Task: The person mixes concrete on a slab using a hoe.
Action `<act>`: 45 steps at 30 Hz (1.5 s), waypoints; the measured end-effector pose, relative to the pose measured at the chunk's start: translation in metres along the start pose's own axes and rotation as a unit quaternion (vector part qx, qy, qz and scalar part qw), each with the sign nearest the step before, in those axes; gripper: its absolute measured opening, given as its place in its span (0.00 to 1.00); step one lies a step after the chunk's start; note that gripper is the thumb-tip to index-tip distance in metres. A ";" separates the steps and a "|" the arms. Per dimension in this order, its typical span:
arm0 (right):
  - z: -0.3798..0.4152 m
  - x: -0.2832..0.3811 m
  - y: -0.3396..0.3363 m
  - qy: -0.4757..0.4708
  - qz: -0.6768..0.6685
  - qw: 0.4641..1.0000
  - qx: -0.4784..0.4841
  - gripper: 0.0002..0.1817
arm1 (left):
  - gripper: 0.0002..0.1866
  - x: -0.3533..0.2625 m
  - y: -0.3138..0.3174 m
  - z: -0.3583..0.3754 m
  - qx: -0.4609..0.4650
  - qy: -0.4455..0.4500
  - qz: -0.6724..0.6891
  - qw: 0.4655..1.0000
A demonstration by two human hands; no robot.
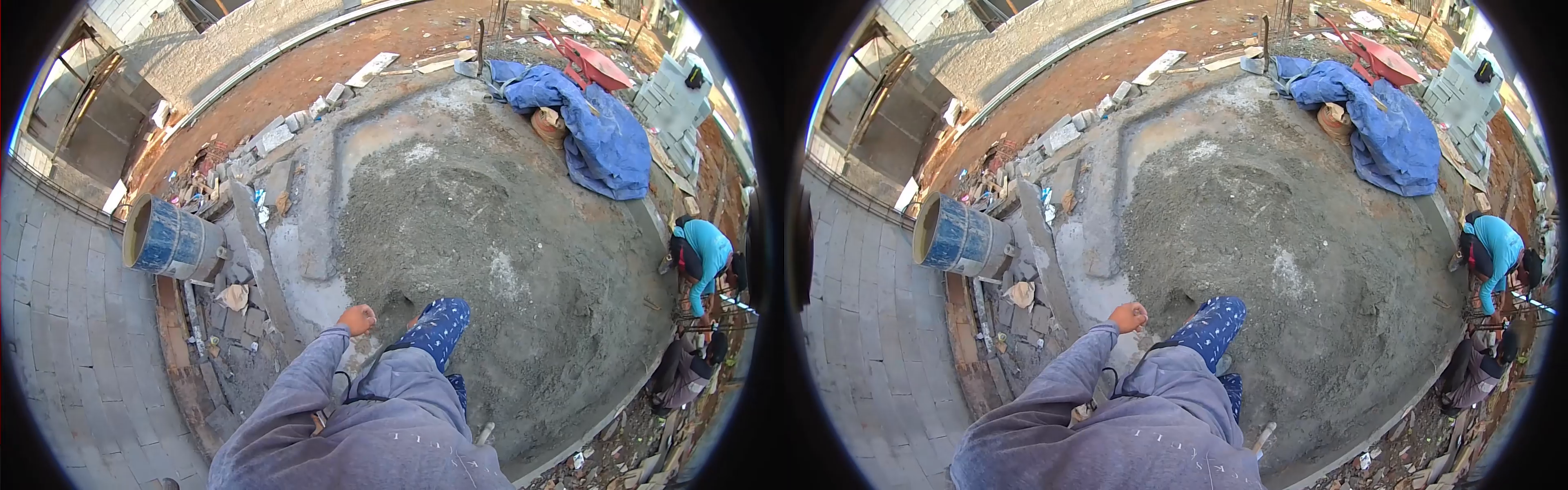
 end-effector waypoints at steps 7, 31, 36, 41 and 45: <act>-0.021 0.018 -0.009 -0.041 0.062 0.997 0.024 0.07 | 0.09 0.043 -0.035 0.006 -0.045 -0.044 0.024 0.998; 0.042 0.618 0.242 0.222 -0.246 0.933 0.138 0.11 | 0.07 0.484 -0.483 -0.098 -0.070 -0.389 0.345 0.852; 0.093 0.716 0.338 0.181 -0.239 0.943 0.143 0.10 | 0.07 0.405 -0.730 -0.182 -0.248 -0.152 0.482 0.826; 0.080 0.780 0.421 0.174 -0.281 0.922 0.202 0.11 | 0.09 0.312 -0.879 -0.272 -0.257 -0.087 0.403 0.874; 0.059 0.830 0.493 0.156 -0.296 0.919 0.210 0.14 | 0.09 0.255 -0.935 -0.355 -0.178 -0.043 0.328 0.927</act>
Point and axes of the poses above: each hand's wrist, its own z-axis away from the middle knuckle, its own y-axis out of the palm, x = y × z, the point moved 3 cm from there along -z, towards the middle knuckle, and after that the axes turned 2 degrees about -z, right-handed, at the moved point
